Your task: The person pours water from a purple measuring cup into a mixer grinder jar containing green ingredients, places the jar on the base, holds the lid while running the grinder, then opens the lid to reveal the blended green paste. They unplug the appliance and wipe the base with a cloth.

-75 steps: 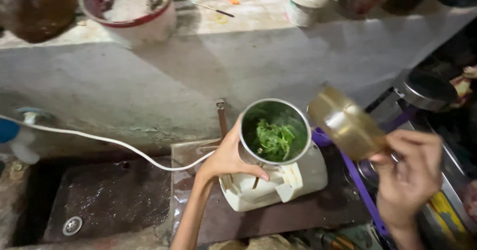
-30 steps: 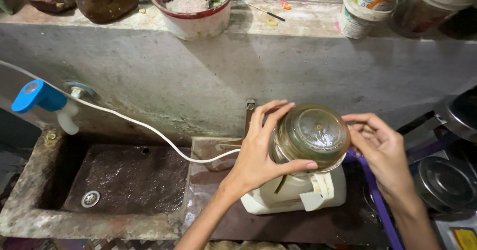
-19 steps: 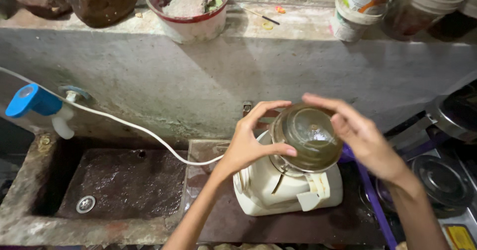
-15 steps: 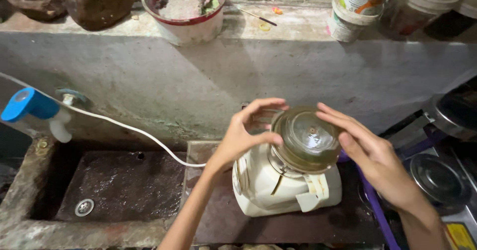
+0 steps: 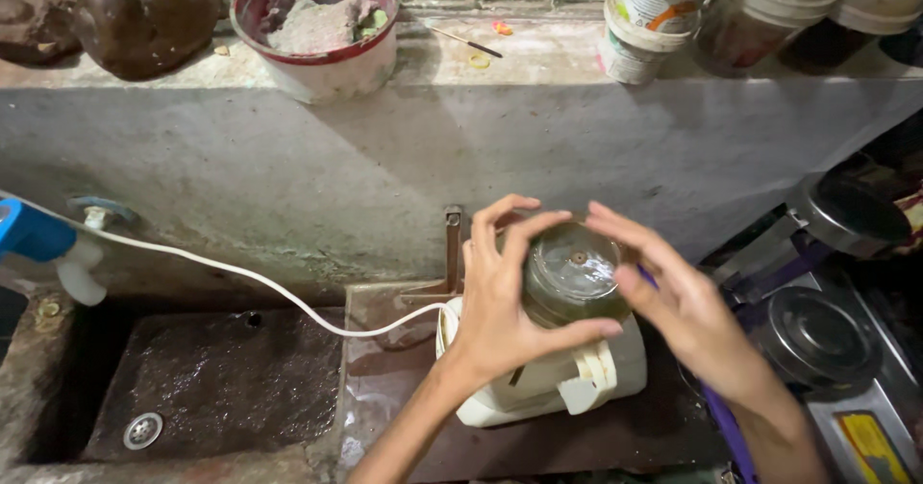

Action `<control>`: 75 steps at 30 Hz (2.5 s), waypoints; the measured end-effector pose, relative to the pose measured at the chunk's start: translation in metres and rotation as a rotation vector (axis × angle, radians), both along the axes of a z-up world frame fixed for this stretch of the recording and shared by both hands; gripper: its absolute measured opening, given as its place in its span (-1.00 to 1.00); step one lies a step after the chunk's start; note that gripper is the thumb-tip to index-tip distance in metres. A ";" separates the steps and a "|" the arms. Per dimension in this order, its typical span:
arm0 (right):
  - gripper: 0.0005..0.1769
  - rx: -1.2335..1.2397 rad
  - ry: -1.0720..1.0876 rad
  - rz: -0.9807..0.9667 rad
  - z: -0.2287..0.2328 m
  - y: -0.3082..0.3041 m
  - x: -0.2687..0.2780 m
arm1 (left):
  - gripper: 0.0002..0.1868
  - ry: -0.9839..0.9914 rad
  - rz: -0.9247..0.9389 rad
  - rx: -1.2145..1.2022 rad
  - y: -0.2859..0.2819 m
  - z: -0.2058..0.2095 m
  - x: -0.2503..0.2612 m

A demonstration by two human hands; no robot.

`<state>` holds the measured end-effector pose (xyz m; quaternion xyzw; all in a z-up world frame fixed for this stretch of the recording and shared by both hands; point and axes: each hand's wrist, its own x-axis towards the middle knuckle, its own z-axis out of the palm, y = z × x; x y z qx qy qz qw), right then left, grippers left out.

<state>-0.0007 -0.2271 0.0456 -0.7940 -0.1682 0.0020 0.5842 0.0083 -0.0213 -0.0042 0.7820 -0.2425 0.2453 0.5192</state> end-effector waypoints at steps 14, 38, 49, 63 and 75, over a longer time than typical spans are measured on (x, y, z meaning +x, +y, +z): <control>-0.57 0.104 -0.011 -0.141 -0.013 -0.024 -0.019 | -0.51 0.156 -0.163 -0.256 0.006 0.029 0.034; -0.45 -0.420 -0.299 0.120 -0.230 -0.094 0.087 | -0.48 0.059 0.122 0.667 -0.047 0.042 0.041; -0.70 -0.611 -0.178 -0.027 -0.269 -0.124 0.094 | -0.47 0.041 0.144 0.694 -0.049 0.041 0.038; -0.79 -0.378 -0.131 0.145 -0.306 -0.174 0.126 | -0.41 0.123 0.187 0.681 -0.062 0.049 0.027; -0.73 -0.412 -0.286 0.119 -0.290 -0.170 0.103 | -0.20 0.267 0.244 0.803 -0.075 0.062 0.022</control>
